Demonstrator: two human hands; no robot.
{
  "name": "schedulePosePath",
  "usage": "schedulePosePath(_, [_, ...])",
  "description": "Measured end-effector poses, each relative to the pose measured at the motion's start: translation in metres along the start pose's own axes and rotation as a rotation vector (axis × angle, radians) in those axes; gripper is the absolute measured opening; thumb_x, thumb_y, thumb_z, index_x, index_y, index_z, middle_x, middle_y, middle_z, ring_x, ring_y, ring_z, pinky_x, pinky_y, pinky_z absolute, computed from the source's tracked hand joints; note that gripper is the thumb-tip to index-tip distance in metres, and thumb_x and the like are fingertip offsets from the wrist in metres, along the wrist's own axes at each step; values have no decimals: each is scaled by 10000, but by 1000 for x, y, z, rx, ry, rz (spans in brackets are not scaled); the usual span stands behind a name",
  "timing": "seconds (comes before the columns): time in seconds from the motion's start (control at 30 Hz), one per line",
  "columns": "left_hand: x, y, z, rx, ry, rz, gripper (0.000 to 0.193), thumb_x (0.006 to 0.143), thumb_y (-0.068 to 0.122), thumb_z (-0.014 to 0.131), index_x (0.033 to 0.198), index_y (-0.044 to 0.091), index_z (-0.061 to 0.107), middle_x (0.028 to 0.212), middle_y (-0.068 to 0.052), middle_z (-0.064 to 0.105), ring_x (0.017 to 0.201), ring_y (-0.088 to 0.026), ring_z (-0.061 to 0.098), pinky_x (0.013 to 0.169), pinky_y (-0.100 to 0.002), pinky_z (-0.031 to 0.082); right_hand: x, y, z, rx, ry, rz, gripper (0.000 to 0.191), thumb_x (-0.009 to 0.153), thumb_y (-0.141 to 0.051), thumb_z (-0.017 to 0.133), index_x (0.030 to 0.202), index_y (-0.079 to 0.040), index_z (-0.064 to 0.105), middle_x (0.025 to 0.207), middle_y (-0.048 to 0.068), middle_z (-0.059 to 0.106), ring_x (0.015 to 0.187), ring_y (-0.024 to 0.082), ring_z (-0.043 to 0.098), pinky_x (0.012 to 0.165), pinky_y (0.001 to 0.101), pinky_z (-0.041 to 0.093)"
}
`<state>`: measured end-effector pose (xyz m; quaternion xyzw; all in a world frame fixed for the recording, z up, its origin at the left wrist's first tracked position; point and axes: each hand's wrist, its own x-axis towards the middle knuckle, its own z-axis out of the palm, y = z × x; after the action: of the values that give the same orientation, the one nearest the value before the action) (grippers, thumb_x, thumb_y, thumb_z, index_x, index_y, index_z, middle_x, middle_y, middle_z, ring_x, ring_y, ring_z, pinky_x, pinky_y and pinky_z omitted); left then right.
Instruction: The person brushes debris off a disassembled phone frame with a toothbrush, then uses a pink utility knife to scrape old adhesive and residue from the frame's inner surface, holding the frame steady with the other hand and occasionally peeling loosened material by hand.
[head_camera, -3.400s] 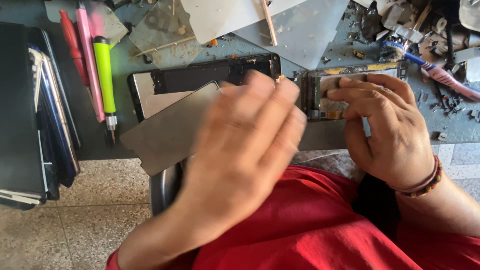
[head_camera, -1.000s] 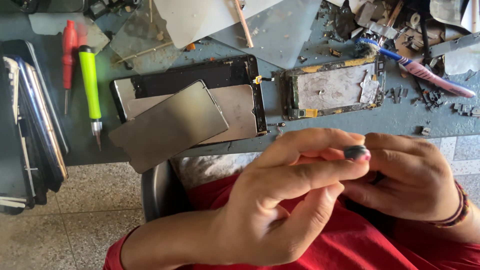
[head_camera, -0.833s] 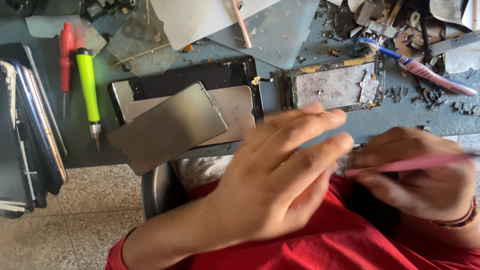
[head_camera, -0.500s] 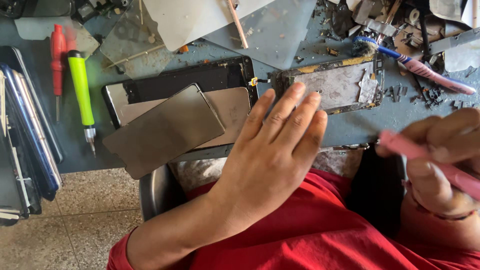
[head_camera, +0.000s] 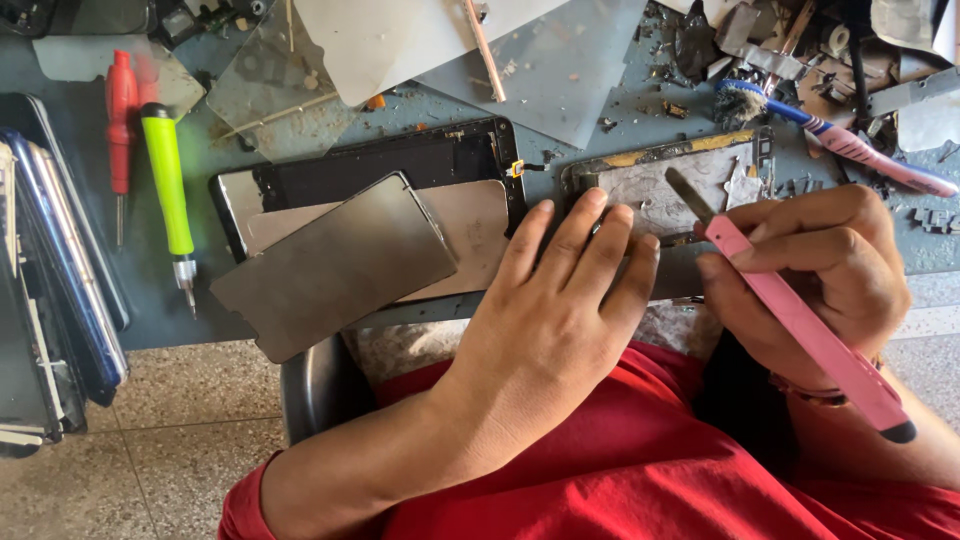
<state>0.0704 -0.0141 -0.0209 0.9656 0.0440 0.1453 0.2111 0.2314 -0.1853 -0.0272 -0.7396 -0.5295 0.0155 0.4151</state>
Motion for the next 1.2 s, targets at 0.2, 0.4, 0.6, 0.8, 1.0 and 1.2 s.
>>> schedulePosePath(0.2, [0, 0, 0, -6, -2, -8, 357, 1003, 177, 589, 1329, 35, 629, 1412, -142, 600, 1411, -303, 537, 1213, -492, 387, 4, -1, -2, -109, -14, -63, 305, 845, 76, 819, 1046, -10, 607, 1051, 148, 621, 918, 249, 727, 742, 273, 580])
schedulePosePath(0.4, [0, 0, 0, -2, -11, -10, 354, 1006, 165, 594, 1336, 42, 630, 1415, -139, 595, 1418, -298, 529, 1220, -494, 375, 11, -4, -5, -139, -52, -117, 302, 811, 43, 824, 1028, 15, 616, 1002, 158, 627, 979, 302, 742, 721, 311, 595])
schedulePosePath(0.6, [-2, -3, -3, -26, -41, 27, 397, 1011, 185, 587, 1391, 76, 617, 1452, -178, 555, 1435, -325, 494, 1234, -513, 366, 9, -8, -6, -185, -67, -58, 273, 857, 27, 867, 1018, 13, 647, 1036, 183, 696, 914, 262, 740, 747, 306, 595])
schedulePosePath(0.8, [-1, -9, -13, -74, -38, 42, 393, 1017, 188, 585, 1394, 77, 601, 1494, -172, 523, 1459, -339, 456, 1234, -542, 361, 8, -8, -6, -154, -63, -34, 262, 884, 19, 856, 1050, 0, 655, 1060, 177, 720, 919, 250, 749, 763, 302, 600])
schedulePosePath(1.0, [-4, -18, -14, -37, -39, 53, 408, 1033, 180, 582, 1425, 65, 588, 1509, -163, 510, 1474, -328, 439, 1245, -543, 357, 14, -10, -6, -171, -82, -57, 278, 862, 6, 859, 1060, 5, 664, 1061, 182, 727, 936, 258, 752, 768, 320, 603])
schedulePosePath(1.2, [-4, -12, -3, -52, -107, 48, 458, 996, 206, 584, 1435, 76, 567, 1495, -187, 510, 1465, -330, 435, 1236, -544, 327, 21, -14, -8, -280, -139, -133, 324, 761, -56, 907, 1008, -21, 701, 1024, 173, 731, 898, 284, 738, 735, 364, 578])
